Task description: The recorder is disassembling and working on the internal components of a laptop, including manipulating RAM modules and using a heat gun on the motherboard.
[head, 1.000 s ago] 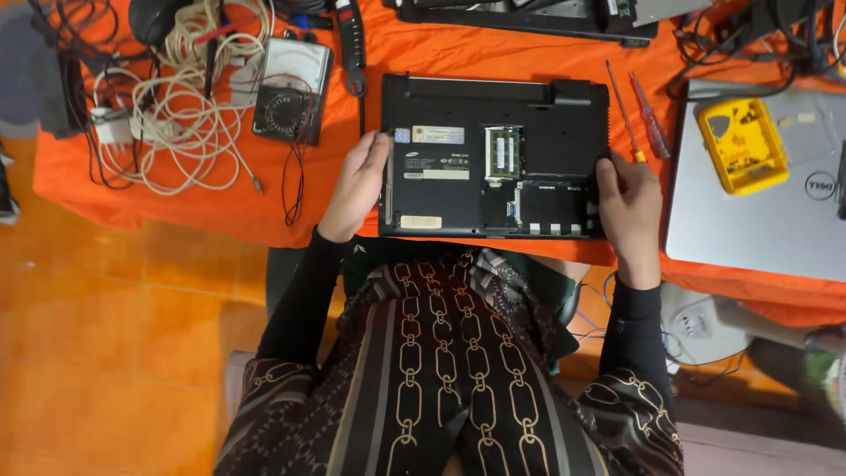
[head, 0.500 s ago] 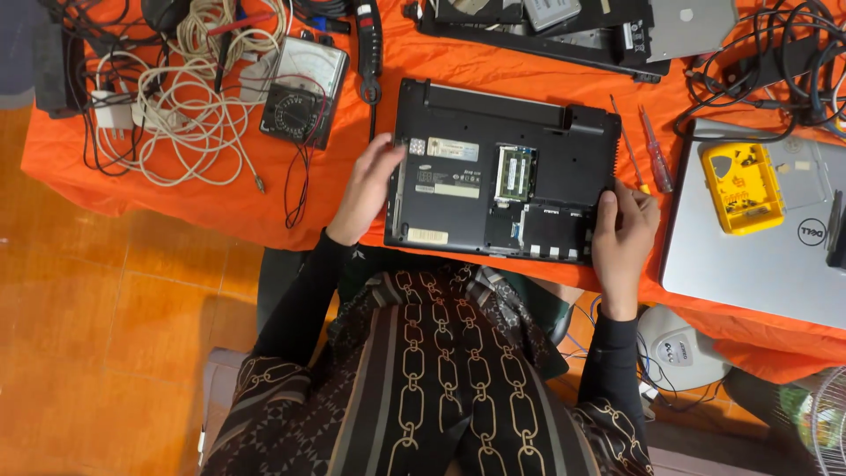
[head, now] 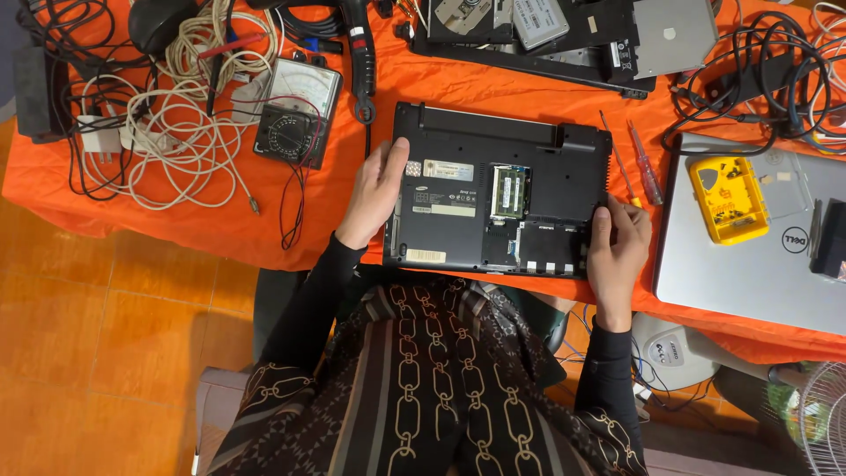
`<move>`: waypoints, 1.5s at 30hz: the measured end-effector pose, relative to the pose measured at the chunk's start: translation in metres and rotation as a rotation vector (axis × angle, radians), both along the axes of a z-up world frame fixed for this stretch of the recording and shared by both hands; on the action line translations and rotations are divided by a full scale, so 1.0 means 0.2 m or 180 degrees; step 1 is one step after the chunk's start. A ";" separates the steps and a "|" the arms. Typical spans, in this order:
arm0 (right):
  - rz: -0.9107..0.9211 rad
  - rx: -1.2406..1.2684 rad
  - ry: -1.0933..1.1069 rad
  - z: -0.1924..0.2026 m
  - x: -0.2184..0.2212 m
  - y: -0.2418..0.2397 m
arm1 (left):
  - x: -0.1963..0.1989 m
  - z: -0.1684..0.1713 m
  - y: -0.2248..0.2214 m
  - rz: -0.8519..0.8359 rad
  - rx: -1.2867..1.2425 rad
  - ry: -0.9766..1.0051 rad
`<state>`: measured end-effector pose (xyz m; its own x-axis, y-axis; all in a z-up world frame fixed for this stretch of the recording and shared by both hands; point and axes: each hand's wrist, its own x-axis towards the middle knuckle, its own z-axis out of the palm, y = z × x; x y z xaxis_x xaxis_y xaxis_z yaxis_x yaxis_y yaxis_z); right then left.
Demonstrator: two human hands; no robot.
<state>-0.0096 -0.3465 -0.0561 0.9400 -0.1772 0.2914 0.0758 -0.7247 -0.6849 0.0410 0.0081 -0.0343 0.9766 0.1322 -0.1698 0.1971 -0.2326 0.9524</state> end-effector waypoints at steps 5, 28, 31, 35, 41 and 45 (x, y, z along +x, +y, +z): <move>-0.0140 0.0165 -0.0035 0.02 0.00 0.02 | 0.02 0.00 0.01 -0.0034 0.0300 -0.0227; -0.0520 0.0279 -0.0092 0.06 0.00 0.06 | 0.22 0.12 0.05 -0.1328 0.3326 -0.0266; -0.0527 0.0211 -0.0178 0.07 0.00 0.05 | 0.05 0.26 -0.05 -0.0756 0.3179 -0.0397; -0.0574 0.0245 -0.0169 0.10 0.01 0.08 | -0.15 0.31 -0.20 -0.0325 0.2893 -0.0749; -0.0649 0.0250 0.0000 0.09 0.02 0.08 | -0.16 0.09 -0.22 -0.0427 0.1990 -0.1156; -0.0625 0.0152 0.0034 0.08 0.00 0.09 | -0.15 0.11 -0.23 -0.0628 0.2081 -0.1287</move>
<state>-0.0090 -0.3295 -0.0404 0.8890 -0.3709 0.2685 -0.0714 -0.6915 -0.7188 0.0112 -0.0380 -0.0127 0.9617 -0.0992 0.2555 -0.2381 -0.7640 0.5996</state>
